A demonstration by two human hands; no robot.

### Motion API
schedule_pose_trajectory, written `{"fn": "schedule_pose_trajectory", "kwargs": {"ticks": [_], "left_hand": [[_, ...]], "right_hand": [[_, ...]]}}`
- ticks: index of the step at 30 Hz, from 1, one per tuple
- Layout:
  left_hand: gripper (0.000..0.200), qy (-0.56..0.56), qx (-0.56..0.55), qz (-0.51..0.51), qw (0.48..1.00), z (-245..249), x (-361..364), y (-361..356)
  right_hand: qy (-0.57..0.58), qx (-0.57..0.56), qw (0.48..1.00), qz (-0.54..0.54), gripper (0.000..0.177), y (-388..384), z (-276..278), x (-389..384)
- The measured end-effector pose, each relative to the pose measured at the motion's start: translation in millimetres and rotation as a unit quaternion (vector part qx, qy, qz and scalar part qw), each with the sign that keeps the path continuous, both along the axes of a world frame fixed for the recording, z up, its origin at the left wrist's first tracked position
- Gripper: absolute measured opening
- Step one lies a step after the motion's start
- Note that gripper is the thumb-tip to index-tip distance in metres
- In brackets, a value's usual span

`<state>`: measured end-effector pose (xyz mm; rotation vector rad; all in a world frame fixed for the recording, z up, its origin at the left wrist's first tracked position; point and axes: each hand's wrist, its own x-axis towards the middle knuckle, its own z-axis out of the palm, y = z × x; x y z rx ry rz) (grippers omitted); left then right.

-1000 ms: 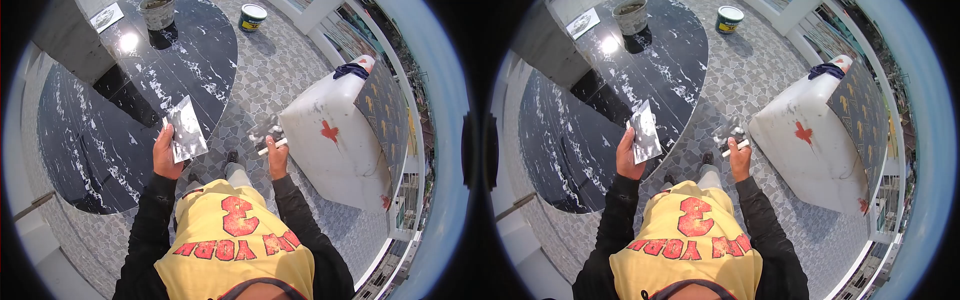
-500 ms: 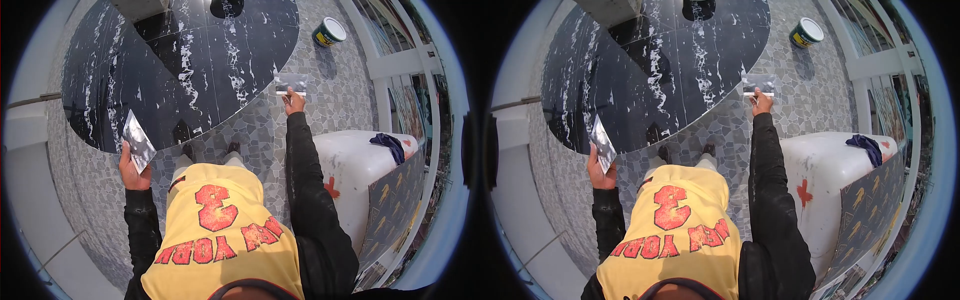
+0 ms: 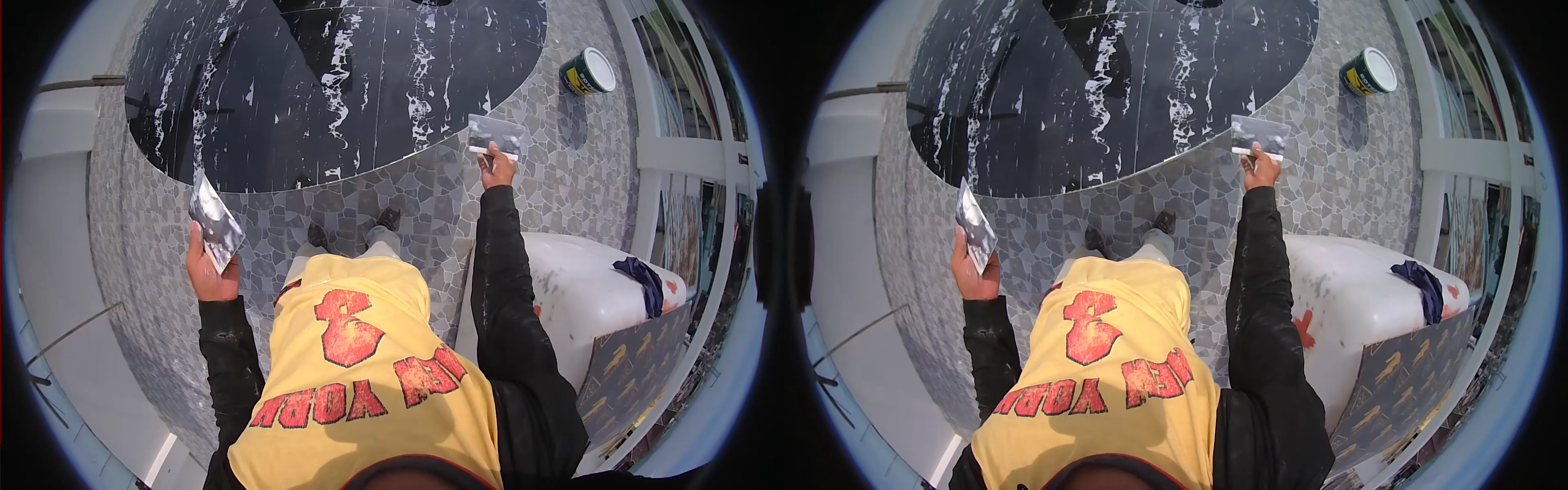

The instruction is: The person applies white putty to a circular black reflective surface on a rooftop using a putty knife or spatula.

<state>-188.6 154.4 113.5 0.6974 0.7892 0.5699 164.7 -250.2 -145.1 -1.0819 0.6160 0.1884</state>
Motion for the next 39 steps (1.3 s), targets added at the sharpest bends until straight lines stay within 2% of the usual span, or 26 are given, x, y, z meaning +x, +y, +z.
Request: {"fn": "schedule_pose_trajectory", "kwargs": {"ticks": [8,15,17,20,26,29,32,33,35,39], "left_hand": [[0.029,-0.016,-0.016,-0.015,1.0,7,-16,17],[0.029,-0.011,-0.021,0.055,0.998,-6,-70,53],[0.029,-0.011,-0.016,0.056,0.998,-20,-90,69],[0.029,-0.051,-0.052,0.004,0.997,-32,-110,102],[0.033,-0.025,-0.019,-0.059,0.998,-30,-141,176],[0.036,-0.028,-0.034,-0.07,0.997,-31,-158,212],[0.037,-0.044,-0.032,-0.086,0.995,-18,-164,235],[0.036,-0.037,-0.027,-0.081,0.996,-15,-167,239],[0.036,-0.033,-0.021,-0.079,0.996,-14,-172,247],[0.034,0.0,-0.019,-0.055,0.998,-20,-183,261]], "right_hand": [[0.019,-0.001,1.0,0.012,0.014,36,5,-35],[0.029,-0.021,0.999,0.024,0.011,94,7,-108],[0.03,0.027,0.999,-0.031,0.013,107,13,-125],[0.032,0.052,0.997,-0.05,0.014,114,-9,-138],[0.037,0.038,0.996,-0.074,0.014,167,6,-180],[0.035,0.032,0.999,-0.024,0.014,188,11,-205],[-0.015,0.084,0.987,-0.136,0.014,170,-11,-196],[-0.023,0.087,0.986,-0.138,0.014,161,-12,-186],[0.006,0.066,0.979,-0.194,0.016,147,-11,-171],[0.0,0.005,0.977,-0.211,0.017,152,0,-170]]}}
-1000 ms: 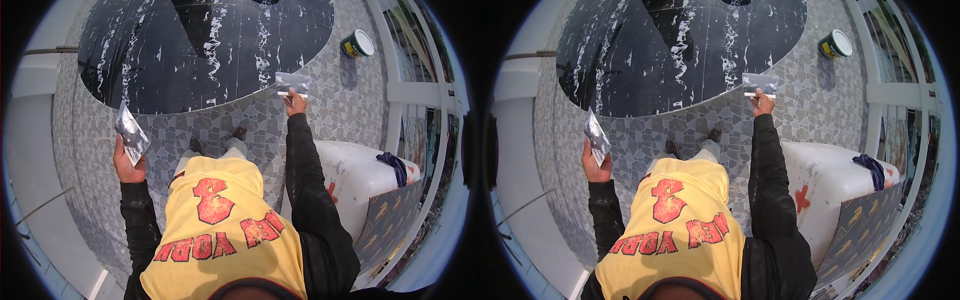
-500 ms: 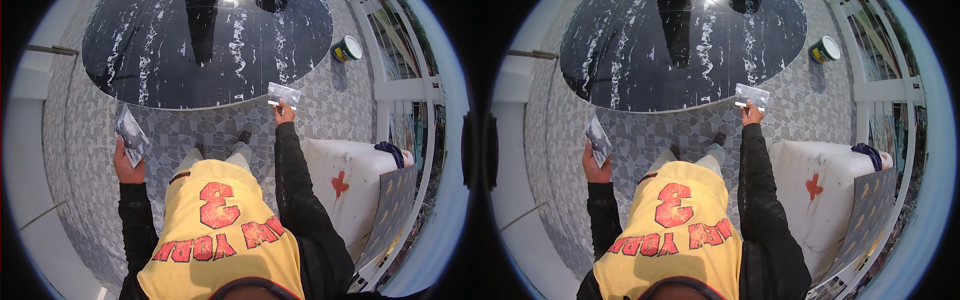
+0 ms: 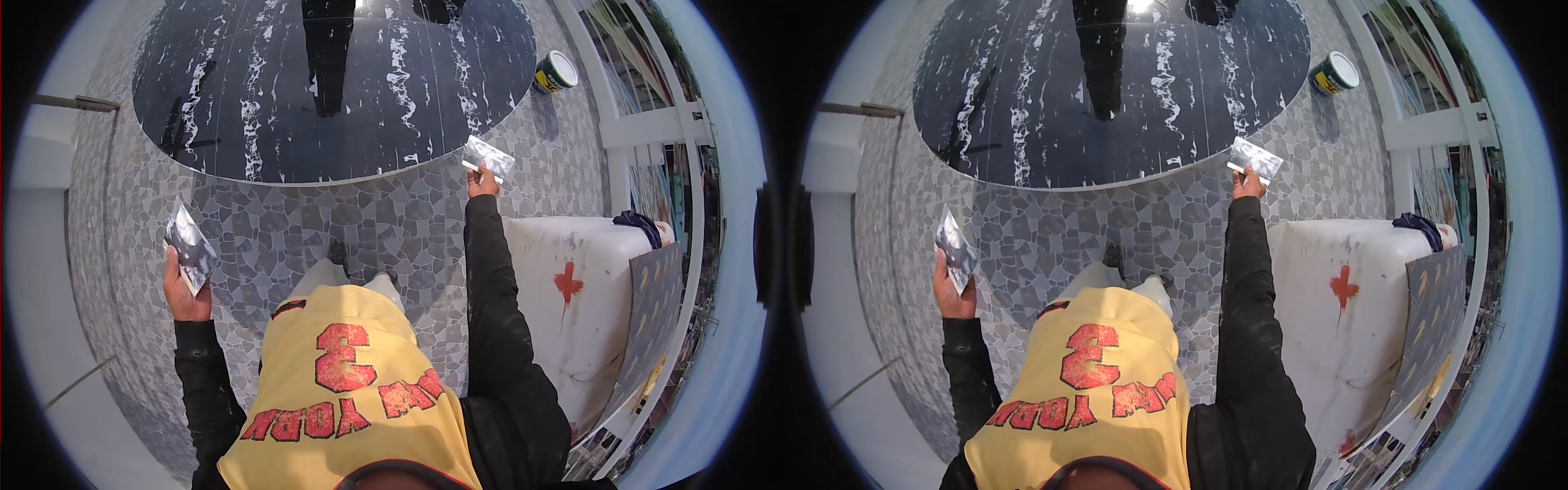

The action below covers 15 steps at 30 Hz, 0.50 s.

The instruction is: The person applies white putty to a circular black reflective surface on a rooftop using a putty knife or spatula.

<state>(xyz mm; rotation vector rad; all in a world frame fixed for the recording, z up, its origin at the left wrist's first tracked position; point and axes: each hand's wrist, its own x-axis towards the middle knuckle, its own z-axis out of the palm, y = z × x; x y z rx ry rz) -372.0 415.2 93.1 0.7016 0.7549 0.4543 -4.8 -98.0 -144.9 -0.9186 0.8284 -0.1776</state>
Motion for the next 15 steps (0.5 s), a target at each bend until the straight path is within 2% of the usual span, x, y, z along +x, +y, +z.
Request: {"fn": "schedule_pose_trajectory", "kwargs": {"ticks": [2,4,6,8,13,15], "left_hand": [[0.032,-0.004,0.003,-0.009,1.0,1,-2,3],[0.033,-0.008,0.0,-0.016,1.0,-6,-1,6],[0.033,-0.011,0.001,-0.024,1.0,-5,5,7],[0.034,-0.032,-0.01,-0.049,0.998,-1,20,1],[0.036,-0.013,0.025,-0.067,0.997,-1,40,-4],[0.036,-0.012,0.015,-0.075,0.997,-5,43,-5]], "right_hand": [[0.005,-0.01,1.0,-0.002,0.017,6,4,-11],[0.031,0.01,0.992,0.125,0.017,12,10,-14],[0.009,0.013,0.993,0.116,0.016,16,14,-13],[-0.021,-0.004,0.999,0.04,0.017,18,13,-10],[-0.019,-0.005,0.997,0.074,0.018,37,10,-35],[0.0,-0.014,0.989,0.149,0.016,60,9,-57]]}}
